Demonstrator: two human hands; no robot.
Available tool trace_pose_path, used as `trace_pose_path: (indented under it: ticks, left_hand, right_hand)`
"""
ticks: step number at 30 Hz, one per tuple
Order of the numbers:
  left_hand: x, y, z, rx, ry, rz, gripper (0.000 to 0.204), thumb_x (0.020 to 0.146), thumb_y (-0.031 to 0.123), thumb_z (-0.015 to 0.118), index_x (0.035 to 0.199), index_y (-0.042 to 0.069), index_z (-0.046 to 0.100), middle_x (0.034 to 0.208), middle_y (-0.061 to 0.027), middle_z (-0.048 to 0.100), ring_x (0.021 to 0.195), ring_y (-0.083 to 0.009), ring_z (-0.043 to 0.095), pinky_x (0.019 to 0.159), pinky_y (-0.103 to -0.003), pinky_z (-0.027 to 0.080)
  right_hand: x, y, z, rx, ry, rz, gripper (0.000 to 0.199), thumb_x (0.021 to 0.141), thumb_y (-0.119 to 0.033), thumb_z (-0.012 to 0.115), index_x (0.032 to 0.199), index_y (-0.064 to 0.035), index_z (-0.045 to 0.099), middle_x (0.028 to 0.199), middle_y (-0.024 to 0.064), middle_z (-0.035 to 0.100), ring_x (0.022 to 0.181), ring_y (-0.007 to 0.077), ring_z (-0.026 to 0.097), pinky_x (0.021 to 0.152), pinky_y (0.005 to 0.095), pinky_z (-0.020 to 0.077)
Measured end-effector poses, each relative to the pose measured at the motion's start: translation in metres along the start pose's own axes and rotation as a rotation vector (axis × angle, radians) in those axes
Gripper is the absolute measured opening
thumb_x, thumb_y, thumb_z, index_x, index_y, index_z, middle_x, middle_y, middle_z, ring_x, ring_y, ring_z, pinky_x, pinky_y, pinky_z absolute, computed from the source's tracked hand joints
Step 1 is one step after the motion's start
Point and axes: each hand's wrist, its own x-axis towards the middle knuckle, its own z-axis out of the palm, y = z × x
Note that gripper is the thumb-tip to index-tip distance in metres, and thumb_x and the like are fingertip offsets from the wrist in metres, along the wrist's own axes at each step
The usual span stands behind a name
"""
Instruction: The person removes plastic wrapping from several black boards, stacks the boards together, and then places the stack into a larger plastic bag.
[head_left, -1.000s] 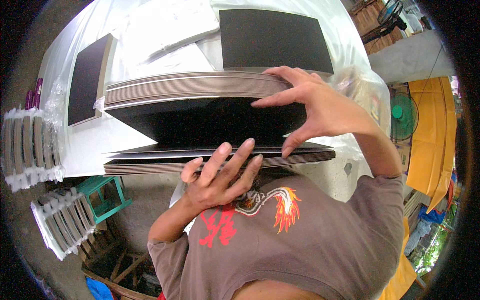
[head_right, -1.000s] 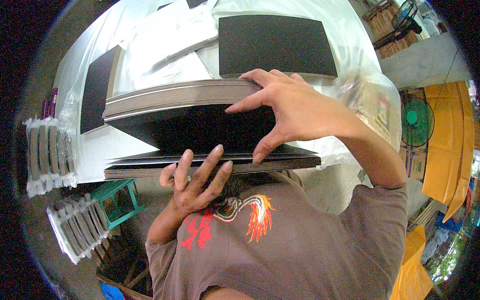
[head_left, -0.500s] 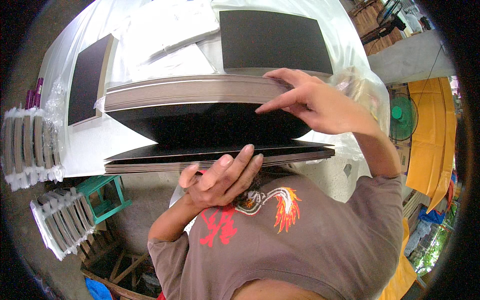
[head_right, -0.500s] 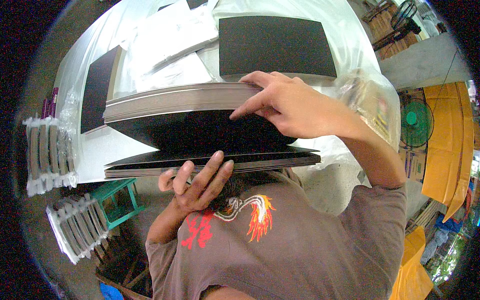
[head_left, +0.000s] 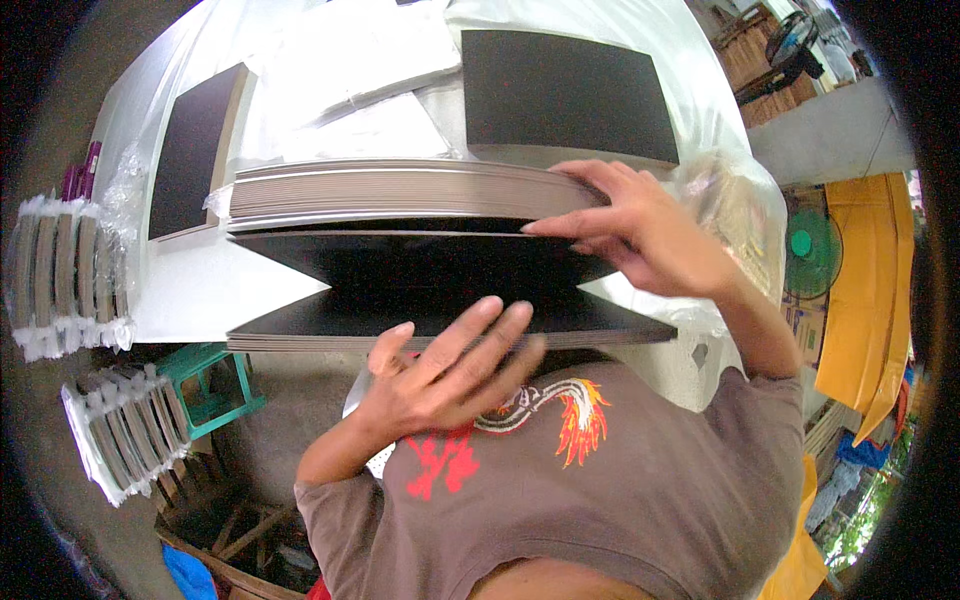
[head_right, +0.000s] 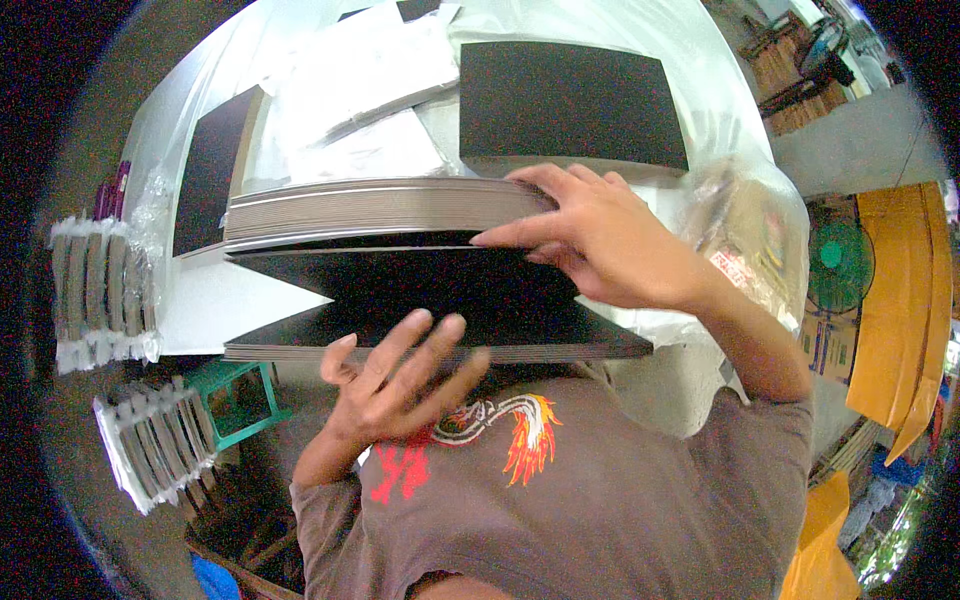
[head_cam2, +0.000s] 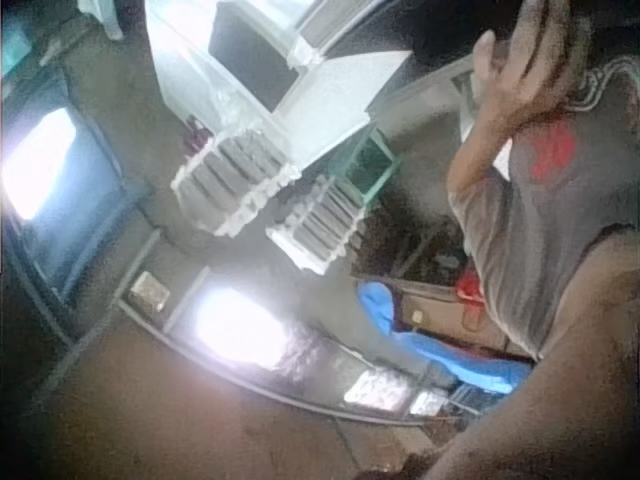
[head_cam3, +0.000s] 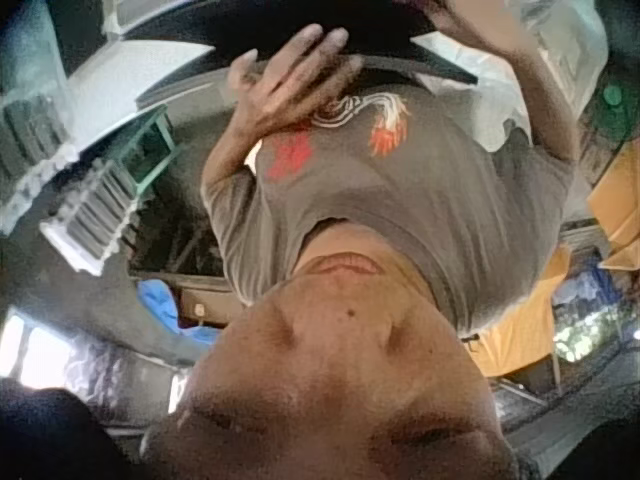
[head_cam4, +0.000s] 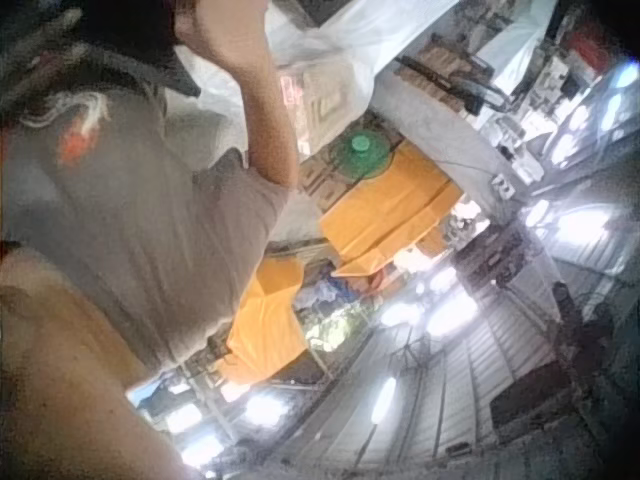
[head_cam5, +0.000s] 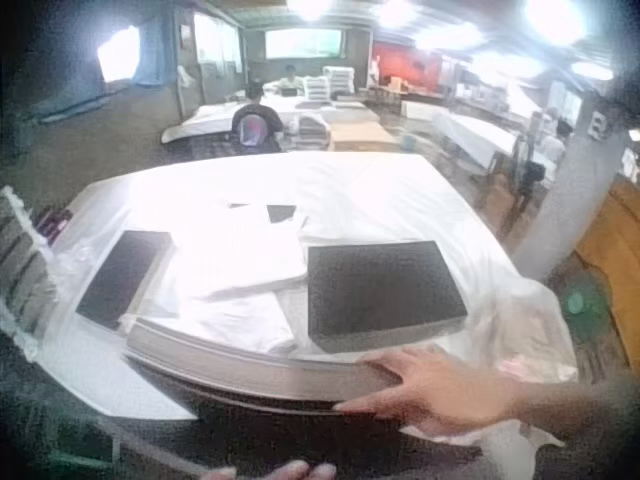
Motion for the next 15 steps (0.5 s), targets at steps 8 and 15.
trace_pose_path:
  ticks: [8, 15]
  left_hand:
    - [-0.064, -0.156, -0.054, -0.251, 0.269, -0.682, 0.133, 0.039, 0.086, 0.059, 0.14, 0.006, 0.028, 0.138, -0.0199, 0.038, 0.123, -0.0349, 0.041, 0.094, -0.05, 0.035]
    - [-0.11, -0.168, 0.078, -1.548, 0.335, -0.858, 0.138, 0.023, 0.028, 0.094, 0.14, 0.004, 0.024, 0.14, -0.0133, 0.034, 0.127, -0.0271, 0.036, 0.106, -0.04, 0.029]
  right_hand:
    - [-0.013, -0.021, -0.007, 0.07, -0.069, 0.067, 0.087, 0.066, 0.001, 0.066, 0.141, -0.0259, 0.03, 0.12, 0.0115, 0.051, 0.105, 0.0323, 0.052, 0.088, 0.041, 0.0428]
    - [-0.079, 0.039, 0.043, 0.804, 0.236, 0.496, 0.104, 0.044, -0.013, 0.087, 0.135, -0.0106, 0.038, 0.111, 0.009, 0.059, 0.107, 0.0236, 0.055, 0.095, 0.0363, 0.0412]
